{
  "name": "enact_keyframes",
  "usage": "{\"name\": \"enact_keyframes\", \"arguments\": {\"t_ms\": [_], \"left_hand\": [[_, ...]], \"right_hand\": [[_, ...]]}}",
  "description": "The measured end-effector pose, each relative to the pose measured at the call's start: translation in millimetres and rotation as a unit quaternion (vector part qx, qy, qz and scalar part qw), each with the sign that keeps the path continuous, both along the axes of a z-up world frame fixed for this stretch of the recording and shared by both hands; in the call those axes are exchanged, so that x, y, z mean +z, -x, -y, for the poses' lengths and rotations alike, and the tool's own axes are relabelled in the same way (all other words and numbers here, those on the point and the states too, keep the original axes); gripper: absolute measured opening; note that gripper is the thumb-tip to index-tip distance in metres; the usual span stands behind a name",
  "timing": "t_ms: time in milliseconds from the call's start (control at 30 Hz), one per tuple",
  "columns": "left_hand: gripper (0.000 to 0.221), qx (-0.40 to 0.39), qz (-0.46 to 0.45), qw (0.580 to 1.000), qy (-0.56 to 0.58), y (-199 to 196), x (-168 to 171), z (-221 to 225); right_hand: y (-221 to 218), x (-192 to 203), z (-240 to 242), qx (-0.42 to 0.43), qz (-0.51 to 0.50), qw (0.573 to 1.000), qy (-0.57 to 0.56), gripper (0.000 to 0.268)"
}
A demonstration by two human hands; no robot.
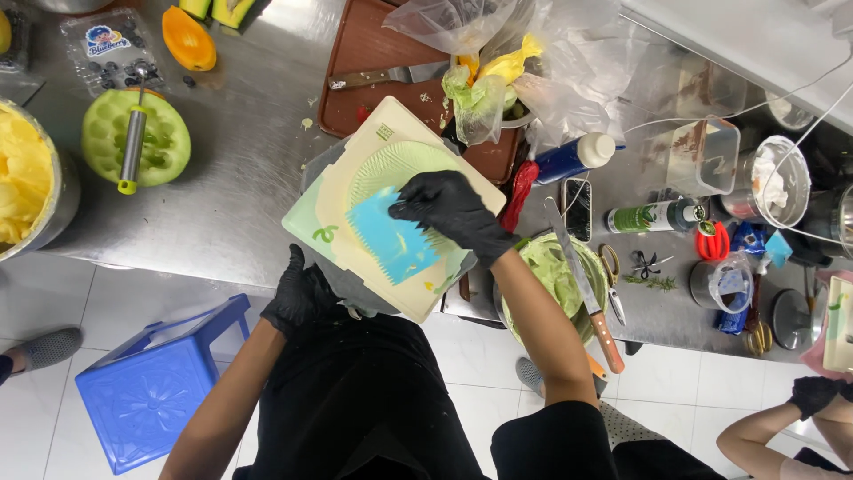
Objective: Applying and smoothing green icing onto a cake using a piping bag and offset spatula.
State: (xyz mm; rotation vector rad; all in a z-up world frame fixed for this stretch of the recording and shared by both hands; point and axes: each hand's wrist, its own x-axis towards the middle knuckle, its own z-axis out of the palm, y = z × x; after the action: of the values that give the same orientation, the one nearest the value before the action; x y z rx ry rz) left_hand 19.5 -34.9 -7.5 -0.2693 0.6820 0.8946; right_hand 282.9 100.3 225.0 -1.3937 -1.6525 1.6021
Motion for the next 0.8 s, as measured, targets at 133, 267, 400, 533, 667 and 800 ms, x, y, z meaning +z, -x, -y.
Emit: {"name": "enact_keyframes", "arguments": {"t_ms": [133, 267, 400, 533, 667, 800], "left_hand": [[0.112, 0.004, 0.007, 1.0, -0.016, 11, 7, -11], [0.103, 0.141, 0.095, 0.984, -0.059, 35, 11, -26], [0.097, 0.199, 0.21, 0.953, -0.093, 30, 2, -18], [0.093, -0.011, 0.083, 0.995, -0.057, -7, -3, 6], [0.107, 0.034, 0.348, 0.93, -0.111, 12, -113, 14], [0.107, 0.11, 0.154, 0.979, -0.078, 29, 6, -38]], "right_hand": [[-19, -23, -16, -0.004, 0.135, 0.988, -0.068, 0.027], [-72, 0, -22, -0.135, 0.117, 0.984, -0.027, 0.022], [-88, 7, 23, -0.19, -0.034, 0.98, -0.049, 0.019], [-71, 5, 63, -0.206, 0.022, 0.976, 0.066, 0.018], [-55, -15, 79, -0.19, 0.02, 0.975, 0.111, 0.021], [-42, -12, 77, -0.165, 0.072, 0.98, 0.079, 0.025]]}}
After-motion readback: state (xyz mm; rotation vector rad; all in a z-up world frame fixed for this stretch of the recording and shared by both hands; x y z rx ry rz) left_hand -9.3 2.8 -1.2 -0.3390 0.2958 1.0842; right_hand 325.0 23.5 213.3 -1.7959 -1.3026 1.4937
